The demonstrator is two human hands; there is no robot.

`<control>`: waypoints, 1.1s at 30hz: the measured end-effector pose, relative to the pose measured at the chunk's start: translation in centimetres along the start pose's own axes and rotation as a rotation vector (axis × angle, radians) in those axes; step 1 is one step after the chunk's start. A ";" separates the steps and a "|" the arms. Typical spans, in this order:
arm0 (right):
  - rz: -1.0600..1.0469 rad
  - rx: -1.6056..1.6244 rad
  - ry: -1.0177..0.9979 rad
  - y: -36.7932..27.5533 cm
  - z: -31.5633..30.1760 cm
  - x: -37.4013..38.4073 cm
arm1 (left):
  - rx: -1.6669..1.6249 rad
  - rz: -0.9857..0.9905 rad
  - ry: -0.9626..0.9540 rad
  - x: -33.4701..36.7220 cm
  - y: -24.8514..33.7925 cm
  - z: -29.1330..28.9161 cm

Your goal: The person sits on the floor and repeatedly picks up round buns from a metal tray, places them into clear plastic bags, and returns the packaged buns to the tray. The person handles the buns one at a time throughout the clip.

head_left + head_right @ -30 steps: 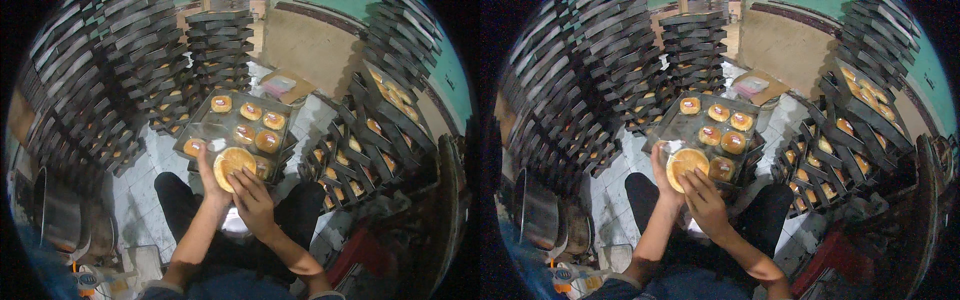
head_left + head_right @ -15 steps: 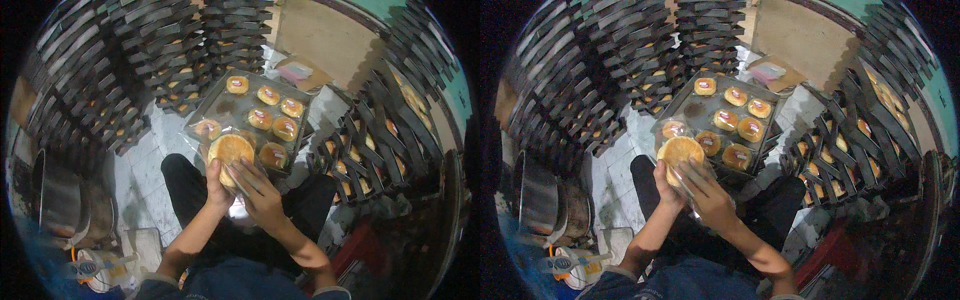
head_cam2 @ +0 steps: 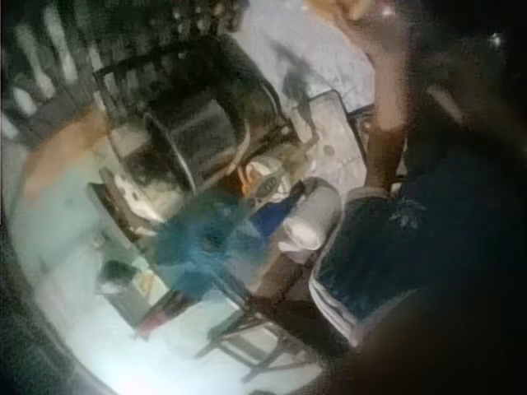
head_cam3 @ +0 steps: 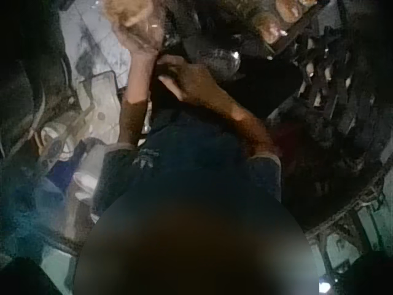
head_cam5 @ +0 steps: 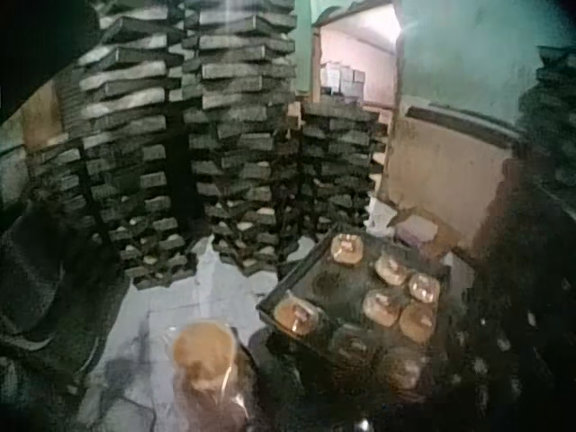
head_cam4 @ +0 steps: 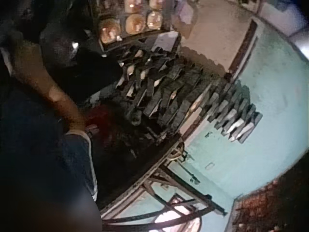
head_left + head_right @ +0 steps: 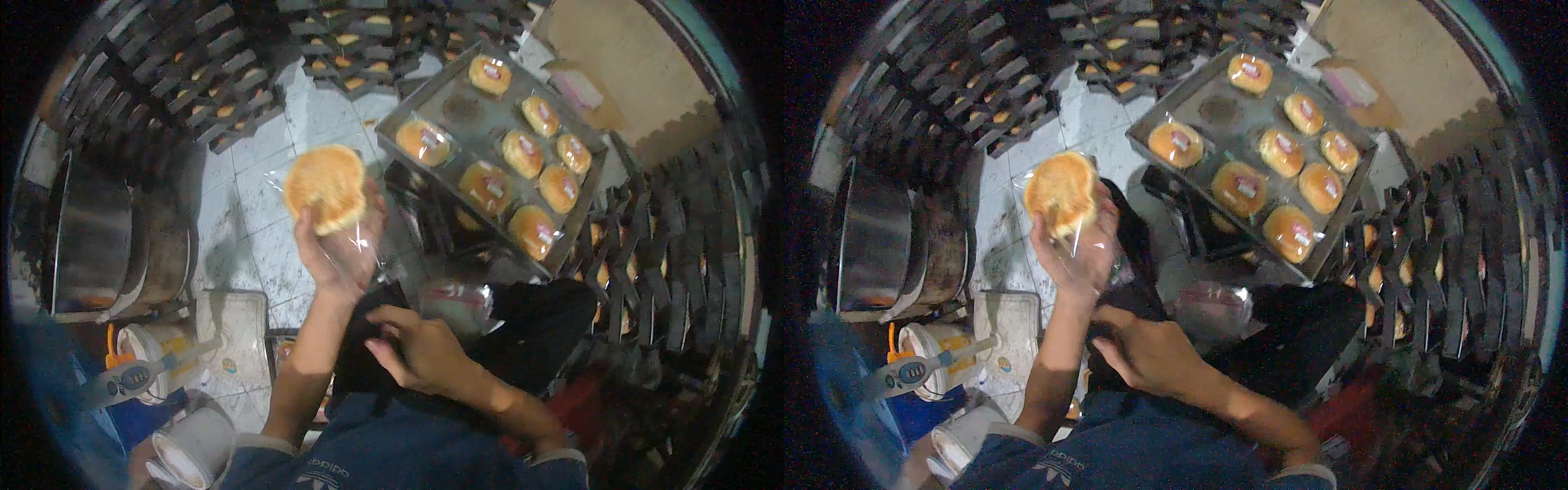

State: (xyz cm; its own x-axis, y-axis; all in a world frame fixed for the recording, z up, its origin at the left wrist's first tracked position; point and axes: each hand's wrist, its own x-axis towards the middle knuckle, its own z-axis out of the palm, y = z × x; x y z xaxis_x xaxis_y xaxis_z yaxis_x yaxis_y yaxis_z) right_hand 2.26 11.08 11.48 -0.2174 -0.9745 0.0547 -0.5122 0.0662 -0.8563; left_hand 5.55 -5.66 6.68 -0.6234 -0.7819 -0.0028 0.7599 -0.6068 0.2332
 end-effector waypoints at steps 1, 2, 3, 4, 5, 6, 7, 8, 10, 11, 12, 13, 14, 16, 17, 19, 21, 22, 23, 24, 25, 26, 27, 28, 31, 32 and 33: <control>-0.012 -0.006 0.071 0.5 0.7 0.1 | -0.053 0.026 0.035 -0.1 0.7 -0.7; -0.021 -0.010 0.093 1.0 1.3 0.3 | 0.035 0.022 0.009 -0.3 1.1 -1.4; -0.050 0.001 0.197 1.5 1.9 0.6 | -0.023 -0.048 -0.011 -0.7 1.2 -2.2; 0.072 -0.174 0.096 2.0 2.5 0.9 | -0.046 -0.083 0.007 -1.2 1.2 -3.0; 0.033 -0.172 0.080 2.4 3.0 1.3 | -0.070 -0.129 -0.005 -1.5 1.2 -3.7; 0.002 -0.176 0.079 2.8 3.5 1.6 | -0.005 -0.138 0.041 -1.7 1.2 -4.5; -0.028 -0.198 0.052 3.2 3.8 1.8 | -0.035 -0.133 0.043 -1.9 1.3 -5.1; -0.052 -0.219 0.076 3.5 4.2 2.0 | -0.099 -0.145 0.012 -1.9 1.4 -5.6; -0.123 -0.289 0.089 4.3 4.7 1.9 | -0.115 -0.144 0.019 -1.9 1.5 -6.3; -0.116 -0.296 0.091 4.6 4.8 1.9 | -0.066 -0.135 0.058 -2.0 1.4 -6.5; -0.136 -0.298 0.108 4.9 5.0 1.8 | -0.098 -0.140 0.064 -1.9 1.4 -6.6; -0.129 -0.301 0.107 5.0 5.2 1.9 | -0.037 -0.126 0.096 -1.9 1.2 -6.6; -0.147 -0.336 0.101 4.9 5.2 1.9 | -0.057 -0.126 0.094 -1.9 1.0 -6.6; -0.126 -0.404 0.095 4.2 5.0 2.4 | -0.018 -0.103 0.114 -1.9 0.7 -6.4; -0.098 -0.383 0.024 3.6 4.6 2.7 | 0.041 -0.079 0.136 -1.8 0.6 -6.4; -0.020 -0.326 -0.101 2.5 3.0 3.2 | -0.008 -0.077 0.122 -1.6 0.8 -6.2; -0.099 -0.023 -0.548 1.5 0.6 3.0 | -0.238 -0.123 0.069 -1.3 1.6 -6.0; -0.046 0.036 -0.723 1.6 -1.1 2.7 | -0.369 -0.128 0.126 -1.1 2.2 -5.9; -0.031 0.133 -0.896 2.2 -2.8 2.1 | -0.333 -0.154 0.156 -1.2 2.7 -5.7; -0.021 0.219 -1.066 2.9 -4.8 1.6 | -0.352 -0.188 0.162 -1.3 3.2 -5.5; 0.006 -0.110 -0.948 3.6 -4.6 1.2 | -0.382 -0.202 0.162 -1.6 3.5 -5.3; 0.067 -0.487 -0.703 4.2 -5.1 0.7 | -0.310 -0.237 0.170 -2.0 3.5 -5.1; 0.196 -1.168 -0.140 4.9 -4.4 0.4 | -0.287 -0.279 0.169 -2.6 3.4 -4.9; 0.123 -0.876 0.042 5.3 -4.2 0.1 | -0.268 -0.336 0.161 -3.2 3.0 -4.8; -0.120 -0.344 0.217 5.8 -1.8 0.5 | -0.244 -0.479 0.080 -5.2 2.1 -4.7; -0.267 -0.463 0.161 5.7 -1.1 1.0 | -0.193 -0.501 0.042 -5.8 2.0 -4.8; -0.384 -0.387 0.254 5.4 -0.5 1.5 | -0.144 -0.518 0.004 -6.4 2.3 -5.0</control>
State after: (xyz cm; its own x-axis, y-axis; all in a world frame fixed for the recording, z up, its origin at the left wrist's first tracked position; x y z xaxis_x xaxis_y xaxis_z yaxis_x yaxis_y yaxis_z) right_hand -1.26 10.11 7.19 -0.1241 -0.8654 0.4854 -0.8485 -0.1611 -0.5040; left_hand 12.19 -2.75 2.35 -0.9230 -0.3752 -0.0861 0.3706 -0.9266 0.0643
